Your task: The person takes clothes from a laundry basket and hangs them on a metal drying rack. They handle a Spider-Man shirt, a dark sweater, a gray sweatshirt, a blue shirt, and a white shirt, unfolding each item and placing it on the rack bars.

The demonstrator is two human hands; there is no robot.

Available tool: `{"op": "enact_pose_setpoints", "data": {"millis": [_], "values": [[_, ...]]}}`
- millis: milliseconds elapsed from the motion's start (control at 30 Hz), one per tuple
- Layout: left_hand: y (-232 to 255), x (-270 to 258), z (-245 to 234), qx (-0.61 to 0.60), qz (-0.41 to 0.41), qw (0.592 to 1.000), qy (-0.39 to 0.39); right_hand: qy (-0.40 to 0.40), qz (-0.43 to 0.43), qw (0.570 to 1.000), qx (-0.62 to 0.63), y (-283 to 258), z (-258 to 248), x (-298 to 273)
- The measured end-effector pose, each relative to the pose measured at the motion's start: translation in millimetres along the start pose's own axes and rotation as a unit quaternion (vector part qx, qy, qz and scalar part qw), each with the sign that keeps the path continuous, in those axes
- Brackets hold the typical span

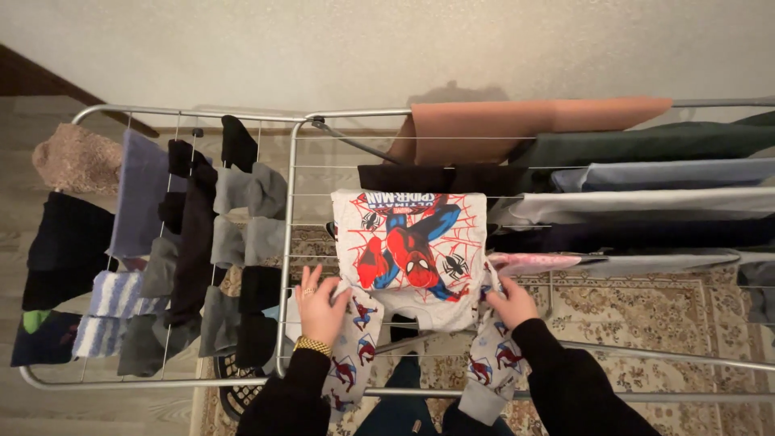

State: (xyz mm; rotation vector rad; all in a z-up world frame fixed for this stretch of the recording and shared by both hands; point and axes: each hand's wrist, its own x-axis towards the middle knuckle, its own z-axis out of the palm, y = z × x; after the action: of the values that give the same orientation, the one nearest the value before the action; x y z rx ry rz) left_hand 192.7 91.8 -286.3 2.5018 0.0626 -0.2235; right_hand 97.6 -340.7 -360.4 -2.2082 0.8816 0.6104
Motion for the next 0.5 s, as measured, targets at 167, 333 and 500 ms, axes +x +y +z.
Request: {"op": "enact_pose_setpoints", "data": {"millis": [167,333,500], "values": [[32,12,-40,-0.144,-0.053,0.988,-0.032,0.009,-0.048,0.952,0.302,-47,-49,-25],[56,40,-69,-0.264,-0.099,0.959,-0.027,0.025,-0.030,0.901,0.432,-90,-75,-26],[75,56,-78,-0.288,-0.095,0.953,-0.014,0.057,-0.008,0.888,0.457,-112,-92,-22]]}}
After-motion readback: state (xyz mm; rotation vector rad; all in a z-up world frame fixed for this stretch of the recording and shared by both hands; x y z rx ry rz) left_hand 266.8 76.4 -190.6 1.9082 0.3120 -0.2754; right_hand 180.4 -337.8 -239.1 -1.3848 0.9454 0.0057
